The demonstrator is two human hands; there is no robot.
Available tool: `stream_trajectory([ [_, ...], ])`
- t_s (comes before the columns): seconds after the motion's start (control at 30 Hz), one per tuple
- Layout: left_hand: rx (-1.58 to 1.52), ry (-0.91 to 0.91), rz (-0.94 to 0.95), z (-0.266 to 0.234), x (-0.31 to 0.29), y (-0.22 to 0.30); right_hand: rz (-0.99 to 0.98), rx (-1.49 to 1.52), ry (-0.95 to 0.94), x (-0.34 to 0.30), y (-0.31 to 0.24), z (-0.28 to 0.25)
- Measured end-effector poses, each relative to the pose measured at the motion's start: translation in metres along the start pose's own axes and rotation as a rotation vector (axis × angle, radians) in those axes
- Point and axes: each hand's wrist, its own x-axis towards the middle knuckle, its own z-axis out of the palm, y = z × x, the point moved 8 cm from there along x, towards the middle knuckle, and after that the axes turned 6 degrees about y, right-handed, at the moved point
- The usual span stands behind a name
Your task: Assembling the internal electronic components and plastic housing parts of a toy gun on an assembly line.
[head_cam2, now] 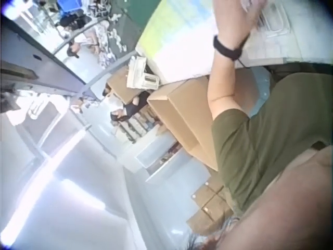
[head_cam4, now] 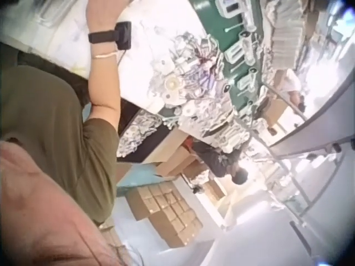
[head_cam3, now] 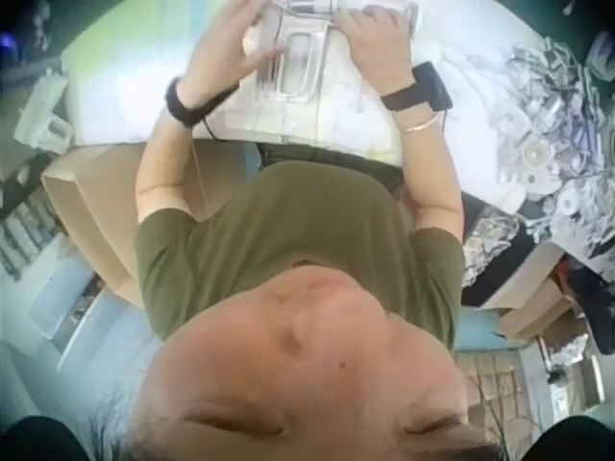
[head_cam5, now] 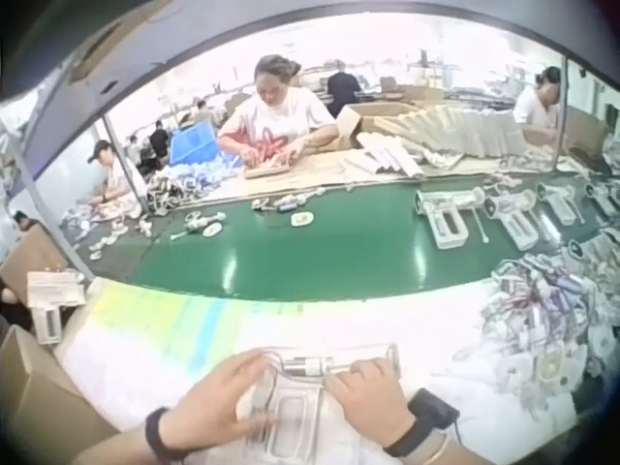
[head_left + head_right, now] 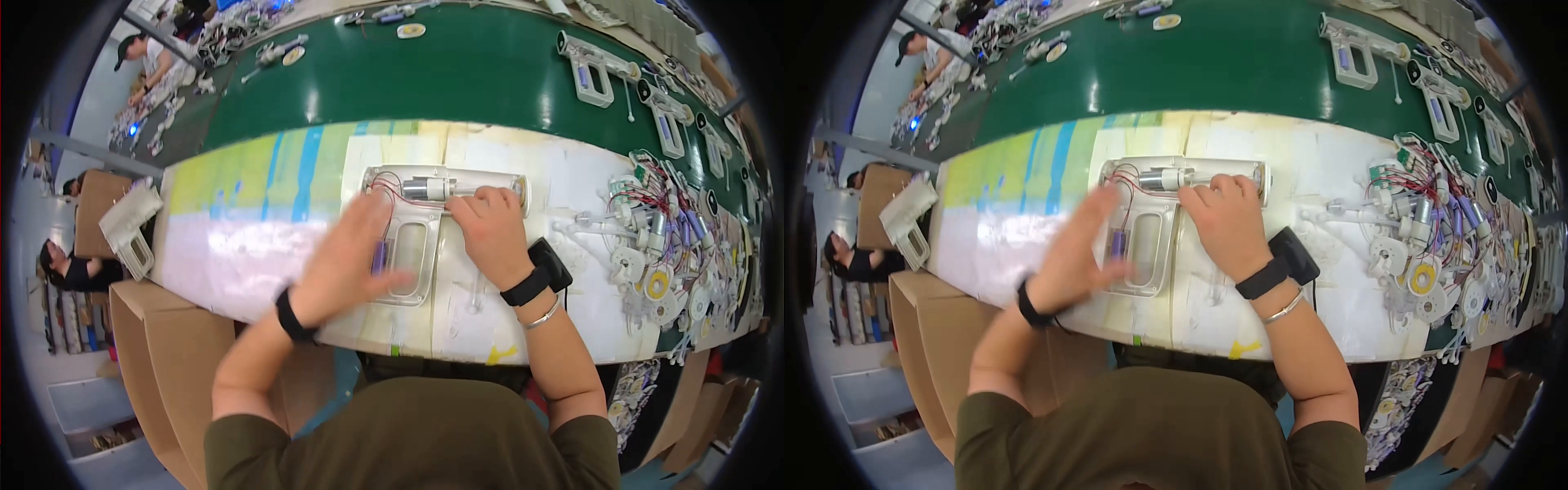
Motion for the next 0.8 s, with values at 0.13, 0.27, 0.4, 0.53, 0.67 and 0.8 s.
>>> stream_trajectory([
  [0.13,0.201,-0.129,-0.010,0.046,-0.018,0.020,0.056,0.003,-0.015,0.004,0.005,0.005],
  [0.27,0.257,-0.087,-0.040,0.049,0.006,0.001,0.051,0.081,0.199,0.009,0.005,-0.026],
  [0.4,0.038,-0.035,-0.183,0.032,0.080,-0.042,0.043,0.180,0.183,0.003,-0.006,-0.027],
  [0.53,0.151,-0.036,-0.160,0.065,0.177,-0.077,0.000,0.227,0.105,-0.003,-0.004,-0.017],
  [0.67,0.215,0.045,-0.076,0.106,0.258,-0.096,-0.015,0.272,0.032,-0.001,-0.008,-0.011],
  [0.8,0.041,-0.093,-0.200,0.124,0.287,-0.101,0.007,0.297,-0.069,-0.004,0.000,-0.002],
])
